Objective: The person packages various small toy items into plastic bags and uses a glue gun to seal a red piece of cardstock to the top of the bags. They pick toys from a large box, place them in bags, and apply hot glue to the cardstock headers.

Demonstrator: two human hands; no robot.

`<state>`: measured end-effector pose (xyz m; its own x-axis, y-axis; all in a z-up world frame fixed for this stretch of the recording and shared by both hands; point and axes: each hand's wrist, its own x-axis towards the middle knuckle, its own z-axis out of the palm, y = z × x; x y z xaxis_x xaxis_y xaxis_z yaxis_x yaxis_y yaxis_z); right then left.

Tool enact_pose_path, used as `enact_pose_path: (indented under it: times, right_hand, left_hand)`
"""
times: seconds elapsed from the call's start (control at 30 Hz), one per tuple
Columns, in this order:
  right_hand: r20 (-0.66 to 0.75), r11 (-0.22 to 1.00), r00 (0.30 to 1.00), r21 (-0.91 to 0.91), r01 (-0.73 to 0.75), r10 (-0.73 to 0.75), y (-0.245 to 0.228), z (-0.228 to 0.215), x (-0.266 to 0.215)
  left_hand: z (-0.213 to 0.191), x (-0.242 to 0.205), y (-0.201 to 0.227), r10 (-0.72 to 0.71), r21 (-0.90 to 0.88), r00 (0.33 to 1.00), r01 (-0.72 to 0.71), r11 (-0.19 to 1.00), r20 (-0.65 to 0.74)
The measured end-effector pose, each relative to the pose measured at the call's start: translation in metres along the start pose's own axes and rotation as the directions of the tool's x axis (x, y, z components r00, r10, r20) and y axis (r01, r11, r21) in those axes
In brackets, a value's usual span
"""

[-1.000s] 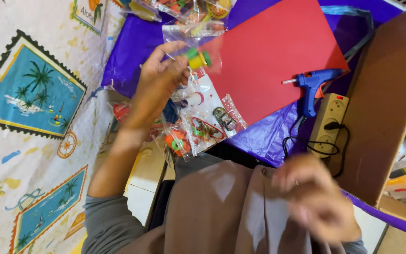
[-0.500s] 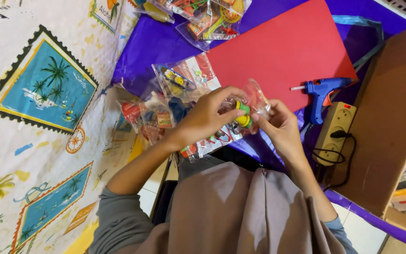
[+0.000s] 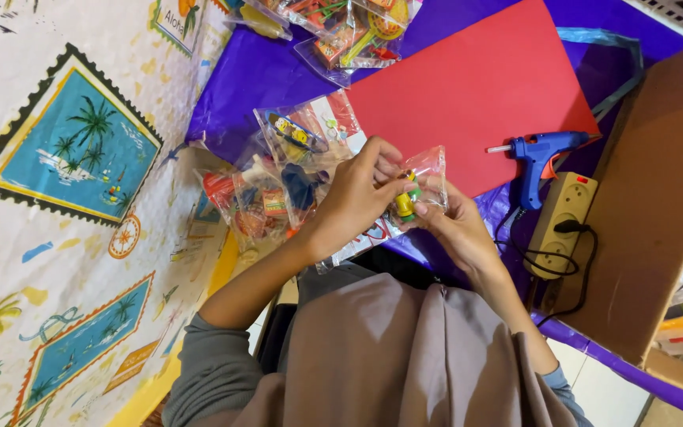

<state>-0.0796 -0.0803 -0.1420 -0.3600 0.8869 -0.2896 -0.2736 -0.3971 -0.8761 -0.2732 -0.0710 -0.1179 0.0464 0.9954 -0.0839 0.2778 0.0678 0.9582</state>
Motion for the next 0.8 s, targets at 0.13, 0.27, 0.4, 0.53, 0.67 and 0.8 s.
enact_pose_path:
  times: [0.13, 0.27, 0.4, 0.53, 0.67, 0.8]
  right_hand:
    - [-0.022, 1.0, 1.0, 0.018, -0.011, 0.012, 0.018, -0.014, 0.007]
    - [0.003, 0.998, 1.0, 0.062, -0.017, 0.016, 0.014, -0.013, 0.007]
    - [-0.013, 0.998, 1.0, 0.057, -0.022, 0.023, 0.05, -0.041, 0.019]
    - [-0.012, 0.996, 1.0, 0.081, -0.027, 0.028, 0.033, -0.021, 0.016]
    - [-0.032, 0.994, 0.998, 0.099, -0.046, 0.049, 0.01, 0.001, 0.01]
    - [-0.016, 1.0, 1.0, 0.022, -0.001, 0.002, 0.019, -0.006, 0.012]
  left_hand:
    - [0.0, 0.002, -0.002, 0.047, -0.009, 0.999, -0.047, 0.999, 0.001]
    - [-0.008, 0.006, -0.007, 0.031, -0.292, 0.996, -0.005, 0.956, 0.085]
    - [-0.013, 0.009, -0.001, 0.023, -0.276, 0.997, 0.0, 0.961, 0.079]
    - [-0.012, 0.008, 0.013, 0.016, -0.061, 0.999, -0.014, 0.998, 0.037]
    - [-0.017, 0.01, 0.009, -0.005, -0.053, 0.998, 0.008, 0.999, 0.058]
    - [-0.024, 0.012, 0.008, 0.034, 0.06, 0.987, -0.044, 0.997, 0.155]
